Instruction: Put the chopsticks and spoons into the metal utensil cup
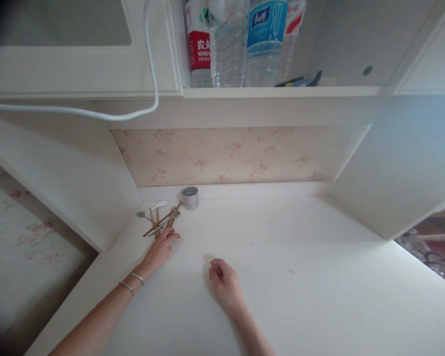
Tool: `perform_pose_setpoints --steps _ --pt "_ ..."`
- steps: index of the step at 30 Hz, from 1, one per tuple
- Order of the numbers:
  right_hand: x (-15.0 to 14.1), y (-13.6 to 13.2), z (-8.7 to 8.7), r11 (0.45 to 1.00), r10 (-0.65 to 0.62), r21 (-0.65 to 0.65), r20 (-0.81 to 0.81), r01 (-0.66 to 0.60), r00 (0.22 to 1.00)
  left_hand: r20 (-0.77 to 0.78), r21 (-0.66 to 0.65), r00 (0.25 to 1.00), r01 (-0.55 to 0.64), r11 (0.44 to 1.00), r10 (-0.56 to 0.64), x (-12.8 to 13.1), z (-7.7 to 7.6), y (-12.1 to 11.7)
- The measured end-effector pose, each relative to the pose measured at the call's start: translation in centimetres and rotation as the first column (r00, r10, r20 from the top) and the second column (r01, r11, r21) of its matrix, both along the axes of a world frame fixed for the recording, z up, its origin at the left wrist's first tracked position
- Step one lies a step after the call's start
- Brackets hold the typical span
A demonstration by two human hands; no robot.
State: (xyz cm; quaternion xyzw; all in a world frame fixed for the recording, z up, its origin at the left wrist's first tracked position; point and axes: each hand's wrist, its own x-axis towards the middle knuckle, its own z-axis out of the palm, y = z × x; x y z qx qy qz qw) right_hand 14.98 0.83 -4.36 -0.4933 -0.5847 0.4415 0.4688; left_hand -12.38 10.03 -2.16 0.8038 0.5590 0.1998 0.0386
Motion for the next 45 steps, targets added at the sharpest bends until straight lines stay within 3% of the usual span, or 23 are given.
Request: perform_pose_setpoints --steps 15,19,22,24,26,29,31,36,45 --pt "0.4 0.5 -0.1 1.000 -0.003 0.006 -0.037 0.003 0.999 -0.016 0.119 0.998 -0.066 0.991 0.069 -0.9 -0.8 2.4" --pt "0.5 0.9 -0.1 1.000 -0.007 -0.008 -0.078 0.007 0.997 -0.033 0.132 0.997 -0.058 0.990 0.063 -0.3 0.2 2.1" --pt "0.4 1.0 -0.1 1.000 -0.004 -0.022 -0.122 0.002 0.993 0.003 0.131 0.999 -0.034 0.991 0.034 1.6 1.7 0.1" --pt "0.3 1.0 0.1 1.000 -0.006 -0.026 -0.135 0.003 0.991 0.116 0.060 0.993 0.004 0.998 -0.011 3.8 2.6 -2.2" --pt "0.2 0.9 0.5 0.999 -0.010 -0.034 -0.134 0.006 0.991 0.299 -0.092 0.954 0.059 0.994 -0.029 6.4 3.1 -4.8" --pt "0.1 0.8 1.2 0.998 0.001 -0.064 -0.118 -0.009 0.993 0.526 -0.345 0.849 0.156 0.926 0.053 9.8 3.0 -8.0" --pt "0.0 0.6 1.5 0.997 0.009 -0.078 -0.086 -0.016 0.996 0.579 -0.431 0.806 0.175 0.885 0.123 11.2 2.7 -9.1" --pt "-0.1 0.3 1.8 0.999 0.000 -0.034 0.020 0.001 1.000 0.600 -0.455 0.789 0.197 0.868 0.135 12.1 2.1 -9.2" --pt "-0.3 0.4 1.8 1.000 -0.011 -0.028 0.106 0.014 0.994 0.702 -0.551 0.668 0.288 0.783 0.248 11.0 2.4 -8.7"
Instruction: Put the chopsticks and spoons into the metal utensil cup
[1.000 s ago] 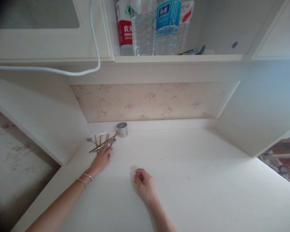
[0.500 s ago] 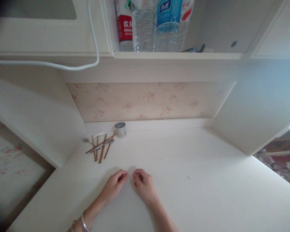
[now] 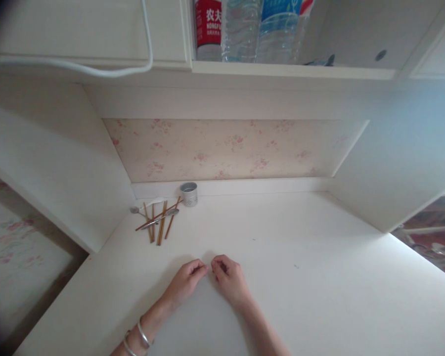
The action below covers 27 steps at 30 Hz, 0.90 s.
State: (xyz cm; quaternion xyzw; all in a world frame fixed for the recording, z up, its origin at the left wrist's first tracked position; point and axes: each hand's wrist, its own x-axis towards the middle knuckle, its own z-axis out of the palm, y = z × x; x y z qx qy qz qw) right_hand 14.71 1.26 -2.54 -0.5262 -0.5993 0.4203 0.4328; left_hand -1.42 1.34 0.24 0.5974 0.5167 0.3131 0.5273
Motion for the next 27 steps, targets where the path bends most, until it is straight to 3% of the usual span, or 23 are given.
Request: perform_pose_setpoints --steps 27 --pt "-0.05 -0.24 0.38 0.996 0.052 0.071 0.114 -0.061 0.992 -0.049 0.000 0.999 0.020 1.000 -0.020 -0.33 0.04 0.02"
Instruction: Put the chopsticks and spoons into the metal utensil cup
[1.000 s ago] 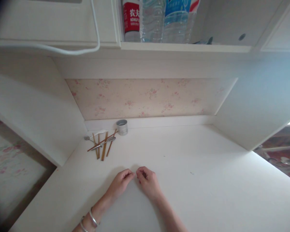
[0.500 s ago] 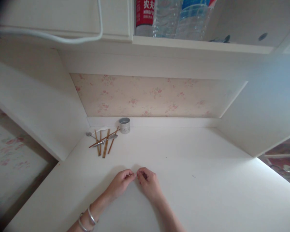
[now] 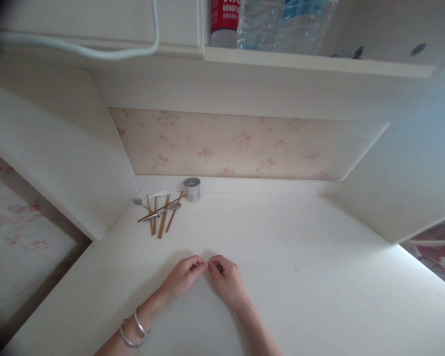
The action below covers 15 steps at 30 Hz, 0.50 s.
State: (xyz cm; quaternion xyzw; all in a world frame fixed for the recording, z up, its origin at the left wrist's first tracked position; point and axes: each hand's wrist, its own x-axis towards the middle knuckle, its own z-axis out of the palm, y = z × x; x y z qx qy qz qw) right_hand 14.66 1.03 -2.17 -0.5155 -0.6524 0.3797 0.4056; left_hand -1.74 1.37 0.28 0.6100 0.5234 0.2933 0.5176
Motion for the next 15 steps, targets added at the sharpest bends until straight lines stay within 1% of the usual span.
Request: perform_pose_setpoints --steps 4,10,15 --pt "0.00 -0.07 0.12 1.000 0.004 -0.017 0.002 -0.003 1.000 0.017 0.012 1.000 0.004 1.000 -0.004 -0.08 0.05 -0.01" --pt "0.02 -0.07 -0.11 1.000 0.008 -0.026 0.010 -0.008 1.000 0.047 -0.004 0.999 0.008 1.000 -0.007 -0.08 0.14 -0.04" --pt "0.02 -0.14 0.10 0.999 0.004 -0.038 0.008 -0.004 1.000 0.043 -0.021 0.999 0.010 1.000 -0.009 -0.07 0.27 -0.04"
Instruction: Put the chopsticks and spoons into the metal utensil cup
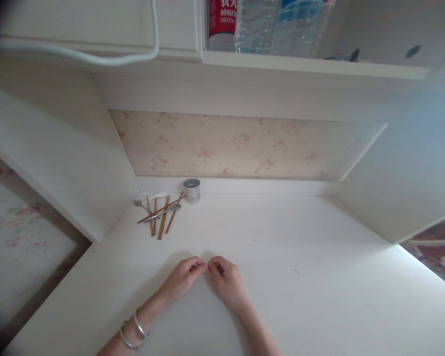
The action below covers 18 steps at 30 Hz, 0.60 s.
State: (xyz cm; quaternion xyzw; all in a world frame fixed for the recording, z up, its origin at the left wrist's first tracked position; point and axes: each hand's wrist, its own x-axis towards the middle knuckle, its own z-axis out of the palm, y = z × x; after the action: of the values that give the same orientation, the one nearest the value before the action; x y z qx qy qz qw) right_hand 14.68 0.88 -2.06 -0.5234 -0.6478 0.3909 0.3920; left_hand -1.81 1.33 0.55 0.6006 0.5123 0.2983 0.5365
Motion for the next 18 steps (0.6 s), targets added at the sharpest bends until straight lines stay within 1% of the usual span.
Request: perform_pose_setpoints --steps 13,18 --pt "-0.04 -0.04 0.06 1.000 0.013 0.013 0.014 -0.013 1.000 -0.018 0.033 1.000 -0.008 0.999 0.009 -0.01 -0.14 -0.07" --pt "-0.06 -0.15 0.17 1.000 0.014 -0.004 0.015 -0.014 1.000 -0.019 0.035 1.000 -0.011 0.999 0.012 -0.02 -0.25 -0.08"
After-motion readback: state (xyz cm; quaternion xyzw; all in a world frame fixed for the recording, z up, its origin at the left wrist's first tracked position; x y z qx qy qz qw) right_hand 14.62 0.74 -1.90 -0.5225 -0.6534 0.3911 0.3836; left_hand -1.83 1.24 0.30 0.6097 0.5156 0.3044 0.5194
